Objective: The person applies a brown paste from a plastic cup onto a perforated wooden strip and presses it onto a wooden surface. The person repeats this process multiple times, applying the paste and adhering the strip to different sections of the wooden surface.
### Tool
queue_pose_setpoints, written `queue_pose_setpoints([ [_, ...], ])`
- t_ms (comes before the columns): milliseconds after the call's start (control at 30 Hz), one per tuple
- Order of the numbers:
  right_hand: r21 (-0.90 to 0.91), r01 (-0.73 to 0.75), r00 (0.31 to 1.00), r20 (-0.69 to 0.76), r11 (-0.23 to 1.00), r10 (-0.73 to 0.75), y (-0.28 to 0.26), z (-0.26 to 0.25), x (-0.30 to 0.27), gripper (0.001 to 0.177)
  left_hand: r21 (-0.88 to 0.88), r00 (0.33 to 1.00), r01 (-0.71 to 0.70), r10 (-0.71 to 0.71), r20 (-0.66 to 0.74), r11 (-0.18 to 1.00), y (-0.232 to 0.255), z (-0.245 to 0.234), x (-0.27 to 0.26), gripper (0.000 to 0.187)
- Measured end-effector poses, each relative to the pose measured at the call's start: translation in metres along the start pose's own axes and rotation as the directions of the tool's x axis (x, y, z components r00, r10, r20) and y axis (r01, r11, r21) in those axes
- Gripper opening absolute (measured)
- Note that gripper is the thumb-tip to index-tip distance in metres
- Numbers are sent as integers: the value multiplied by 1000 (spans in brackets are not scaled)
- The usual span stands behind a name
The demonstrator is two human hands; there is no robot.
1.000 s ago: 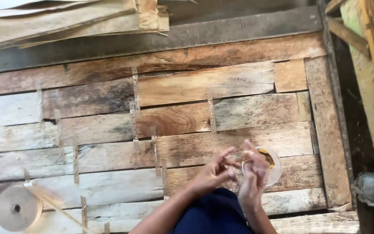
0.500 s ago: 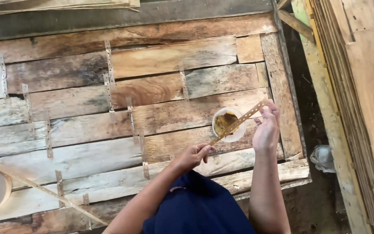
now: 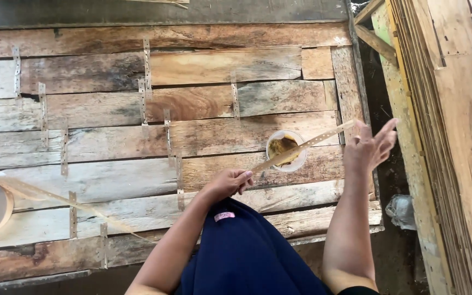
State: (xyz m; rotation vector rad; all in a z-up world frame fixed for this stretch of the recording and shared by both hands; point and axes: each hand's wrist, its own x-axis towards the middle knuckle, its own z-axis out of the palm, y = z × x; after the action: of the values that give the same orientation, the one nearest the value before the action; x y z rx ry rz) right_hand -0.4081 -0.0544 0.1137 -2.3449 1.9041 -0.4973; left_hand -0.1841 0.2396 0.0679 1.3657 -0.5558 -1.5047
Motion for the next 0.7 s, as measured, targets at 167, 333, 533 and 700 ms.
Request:
queue_pose_setpoints([
  [167,56,-154,981,-108,987,159,-26,-55,10,49,142,991,-38,55,-121,989,9,23,42,41],
  [333,533,508,845,-158,676,-511,-40,8,-78,57,244,961,89,-19,-277,966,-5,50,93,29],
  [533,44,865,491,124,499,-862,-29,83,-121,94,345,940,196,-75,-334,918,-23,54,109,31],
  [700,62,850,497,235,523,-835,-22,94,-116,87,21,935,16,-8,-356,1000,25,70,65,30],
])
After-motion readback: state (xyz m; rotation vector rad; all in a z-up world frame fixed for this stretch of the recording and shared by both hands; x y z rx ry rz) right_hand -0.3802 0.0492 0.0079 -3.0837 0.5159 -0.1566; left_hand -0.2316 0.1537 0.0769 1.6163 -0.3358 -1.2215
